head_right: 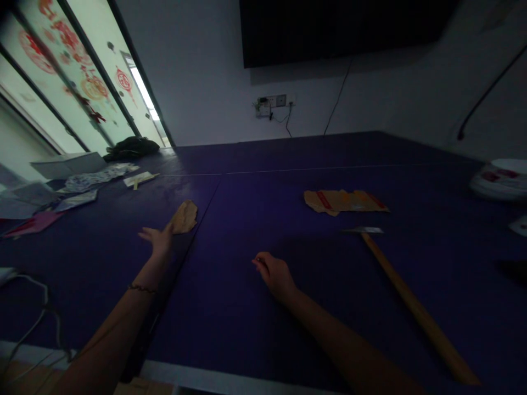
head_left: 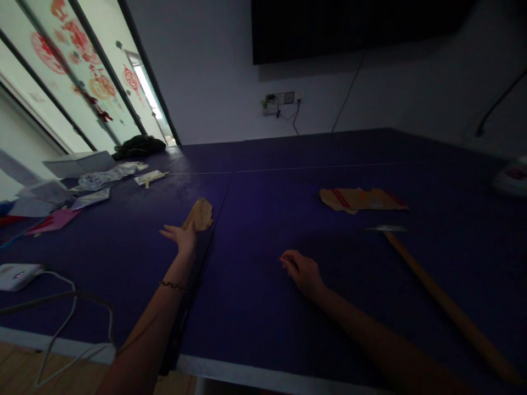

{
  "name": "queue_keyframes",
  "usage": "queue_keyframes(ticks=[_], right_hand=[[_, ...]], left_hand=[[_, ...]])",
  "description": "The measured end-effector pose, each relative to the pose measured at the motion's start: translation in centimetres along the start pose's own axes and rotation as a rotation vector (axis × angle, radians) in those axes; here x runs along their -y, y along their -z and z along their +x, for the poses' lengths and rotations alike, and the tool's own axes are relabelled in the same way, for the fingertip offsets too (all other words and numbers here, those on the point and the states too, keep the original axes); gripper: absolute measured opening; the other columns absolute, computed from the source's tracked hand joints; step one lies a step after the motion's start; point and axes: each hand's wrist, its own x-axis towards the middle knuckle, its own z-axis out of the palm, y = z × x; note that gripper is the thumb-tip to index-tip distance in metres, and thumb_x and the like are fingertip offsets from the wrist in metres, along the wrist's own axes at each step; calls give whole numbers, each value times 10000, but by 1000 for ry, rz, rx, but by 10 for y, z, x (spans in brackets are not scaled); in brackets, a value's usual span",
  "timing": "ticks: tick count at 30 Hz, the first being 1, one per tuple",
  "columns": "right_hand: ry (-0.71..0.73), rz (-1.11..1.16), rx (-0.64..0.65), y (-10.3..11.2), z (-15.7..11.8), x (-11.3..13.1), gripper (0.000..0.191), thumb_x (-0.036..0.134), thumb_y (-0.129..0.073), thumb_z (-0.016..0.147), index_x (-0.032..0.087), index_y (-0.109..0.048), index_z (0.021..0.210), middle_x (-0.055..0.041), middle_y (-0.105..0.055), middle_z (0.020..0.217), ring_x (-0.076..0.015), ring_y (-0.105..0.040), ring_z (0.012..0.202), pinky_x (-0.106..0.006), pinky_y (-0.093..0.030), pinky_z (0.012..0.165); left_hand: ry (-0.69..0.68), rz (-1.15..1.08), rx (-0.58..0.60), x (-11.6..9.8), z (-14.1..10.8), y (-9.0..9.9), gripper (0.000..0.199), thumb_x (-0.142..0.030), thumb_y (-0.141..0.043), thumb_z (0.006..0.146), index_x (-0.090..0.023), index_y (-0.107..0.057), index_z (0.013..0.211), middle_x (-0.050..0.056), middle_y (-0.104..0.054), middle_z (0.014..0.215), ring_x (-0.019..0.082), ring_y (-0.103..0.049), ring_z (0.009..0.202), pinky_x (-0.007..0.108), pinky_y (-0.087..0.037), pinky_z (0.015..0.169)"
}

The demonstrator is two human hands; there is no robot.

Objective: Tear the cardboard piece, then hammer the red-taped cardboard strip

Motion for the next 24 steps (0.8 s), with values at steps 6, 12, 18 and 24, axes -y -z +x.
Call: queue_keyframes(ticks=[6, 12, 18, 24], right_hand=[[-231, 419, 134, -7, -1, 10, 142, 325, -412, 788, 207, -452, 720, 37, -560, 519, -99, -502, 398, -208, -387, 430], [-214, 292, 22, -2, -4, 19, 92, 260, -469, 742, 198, -523, 700, 22, -599, 570, -116, -567, 541, -217, -413, 542], [-300, 394, -66, -3, -8, 22, 101, 291, -554, 687, 198, -571, 651, 48, -529, 498, -97, -486, 421, -211, -371, 438], [-348, 600, -27, -7, -6, 18, 91, 251, -598, 636, 199, -610, 710, 32, -591, 582, -98, -517, 475, -224, -419, 484]], left_hand=[[-88, -35, 962, -15, -101, -10, 336, -255, -557, 715, -119, -586, 1020, 130, -590, 1094, 232, -523, 1044, 375, -377, 920], [-67, -1, 1285, -16, -157, -26, 242, -296, -524, 723, -96, -657, 750, 31, -648, 698, 140, -568, 686, 239, -434, 663], [5, 27, 1253, -17, -161, -27, 351, -383, -464, 752, -105, -652, 648, 20, -591, 556, 98, -511, 520, 206, -414, 542], [256, -127, 1246, -14, -165, -21, 318, -394, -544, 682, -91, -640, 687, 26, -581, 604, 96, -526, 542, 223, -441, 545]])
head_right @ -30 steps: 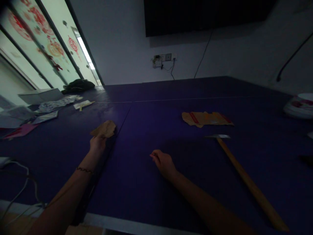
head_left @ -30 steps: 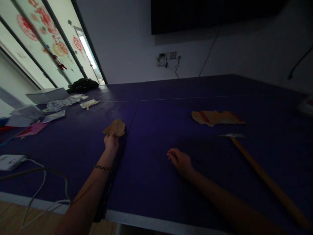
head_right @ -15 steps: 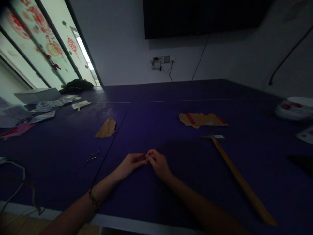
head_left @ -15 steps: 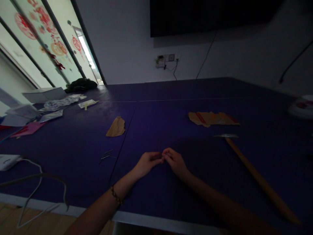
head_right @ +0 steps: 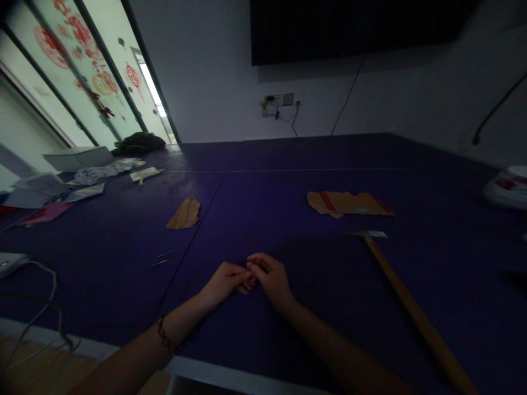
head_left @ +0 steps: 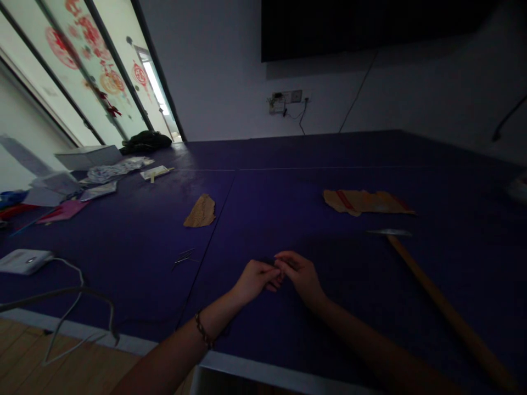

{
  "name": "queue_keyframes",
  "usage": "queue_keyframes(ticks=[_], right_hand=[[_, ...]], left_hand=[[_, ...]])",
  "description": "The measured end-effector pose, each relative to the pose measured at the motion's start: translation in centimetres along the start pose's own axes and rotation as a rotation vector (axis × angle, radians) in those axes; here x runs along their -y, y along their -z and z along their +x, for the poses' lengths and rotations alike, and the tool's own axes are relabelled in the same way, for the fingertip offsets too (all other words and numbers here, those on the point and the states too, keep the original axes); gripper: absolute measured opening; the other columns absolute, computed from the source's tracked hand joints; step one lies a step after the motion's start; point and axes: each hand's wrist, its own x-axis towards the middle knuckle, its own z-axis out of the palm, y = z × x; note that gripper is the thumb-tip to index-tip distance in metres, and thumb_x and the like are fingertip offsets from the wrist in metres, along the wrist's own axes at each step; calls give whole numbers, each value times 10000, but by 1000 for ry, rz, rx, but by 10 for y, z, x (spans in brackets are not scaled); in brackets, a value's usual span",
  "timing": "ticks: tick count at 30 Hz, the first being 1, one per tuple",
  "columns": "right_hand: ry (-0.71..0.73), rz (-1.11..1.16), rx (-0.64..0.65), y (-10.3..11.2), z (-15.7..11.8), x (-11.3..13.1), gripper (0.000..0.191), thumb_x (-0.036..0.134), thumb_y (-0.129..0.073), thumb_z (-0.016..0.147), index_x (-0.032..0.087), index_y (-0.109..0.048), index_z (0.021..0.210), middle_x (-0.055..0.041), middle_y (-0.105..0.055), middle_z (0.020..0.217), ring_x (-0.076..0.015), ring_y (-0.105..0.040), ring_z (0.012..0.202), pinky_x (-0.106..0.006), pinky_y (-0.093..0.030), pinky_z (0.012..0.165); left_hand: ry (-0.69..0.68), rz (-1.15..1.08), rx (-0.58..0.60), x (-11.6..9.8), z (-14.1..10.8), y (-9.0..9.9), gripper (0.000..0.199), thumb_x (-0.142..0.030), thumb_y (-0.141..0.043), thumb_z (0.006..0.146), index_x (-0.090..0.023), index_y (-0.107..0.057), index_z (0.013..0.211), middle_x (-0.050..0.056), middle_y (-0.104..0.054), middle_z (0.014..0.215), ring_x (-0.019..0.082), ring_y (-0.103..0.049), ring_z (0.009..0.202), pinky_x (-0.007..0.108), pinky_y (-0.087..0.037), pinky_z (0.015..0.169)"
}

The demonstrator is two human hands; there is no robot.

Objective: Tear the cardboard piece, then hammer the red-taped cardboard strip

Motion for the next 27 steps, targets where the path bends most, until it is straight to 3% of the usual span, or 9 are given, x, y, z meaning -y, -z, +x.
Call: queue_keyframes(ticks=[2, 5, 7, 9, 12, 17, 22, 27], right_hand=[[-43, 62, 111, -2, 0, -2, 117, 246, -598, 633, 199, -616, 738, 24, -618, 616, -100, -533, 490, -232, -440, 499], [-99, 131, 223, -5, -1, -4, 254, 224, -629, 602, 205, -615, 856, -9, -666, 788, -118, -593, 619, -264, -482, 618], [-119, 135, 230, -7, -2, -7, 318, 217, -651, 581, 205, -608, 896, -30, -664, 880, -130, -609, 699, -286, -483, 692], [-135, 123, 224, -8, -2, -10, 266, 240, -650, 594, 195, -612, 854, -36, -663, 853, -138, -614, 699, -297, -486, 693], [-139, 93, 233, -9, -4, -15, 169, 271, -627, 634, 188, -614, 780, -31, -659, 777, -147, -615, 682, -306, -491, 675], [-108, 19, 243, -10, -6, -17, 139, 289, -622, 656, 191, -620, 754, -22, -659, 742, -152, -616, 698, -308, -493, 690], [-94, -7, 243, -12, -6, -15, 114, 290, -590, 682, 189, -612, 730, -2, -636, 675, -133, -602, 628, -280, -489, 633], [-102, -12, 250, -13, -7, -14, 104, 277, -586, 678, 185, -605, 723, 4, -621, 661, -130, -597, 617, -273, -477, 628]], left_hand=[[4, 49, -26, 2, -5, 5, 316, -395, -555, 673, -91, -642, 679, 6, -552, 558, 84, -490, 507, 214, -423, 522], [-57, 296, -88, 2, -19, 25, 313, -380, -517, 710, -102, -635, 628, -8, -524, 509, 84, -456, 483, 204, -385, 500], [-129, 559, -237, 1, -33, 46, 320, -351, -459, 756, -117, -628, 617, 13, -563, 562, 106, -498, 537, 211, -386, 535], [-131, 822, -424, 1, -49, 70, 345, -331, -381, 805, -128, -637, 694, 47, -615, 675, 135, -552, 621, 230, -402, 595], [23, 1165, -585, 1, -72, 103, 345, -281, -312, 840, -147, -627, 797, 84, -646, 834, 175, -594, 760, 261, -418, 689], [303, 1511, -477, 0, -93, 129, 285, -172, -316, 833, -165, -599, 859, 88, -645, 901, 206, -596, 827, 296, -428, 694], [309, 1695, -412, -3, -92, 138, 309, -74, -327, 804, -154, -585, 954, 116, -632, 938, 226, -587, 850, 318, -436, 686], [260, 1775, -393, -5, -81, 144, 300, -103, -336, 809, -124, -599, 953, 146, -630, 927, 250, -584, 851, 338, -439, 682]])
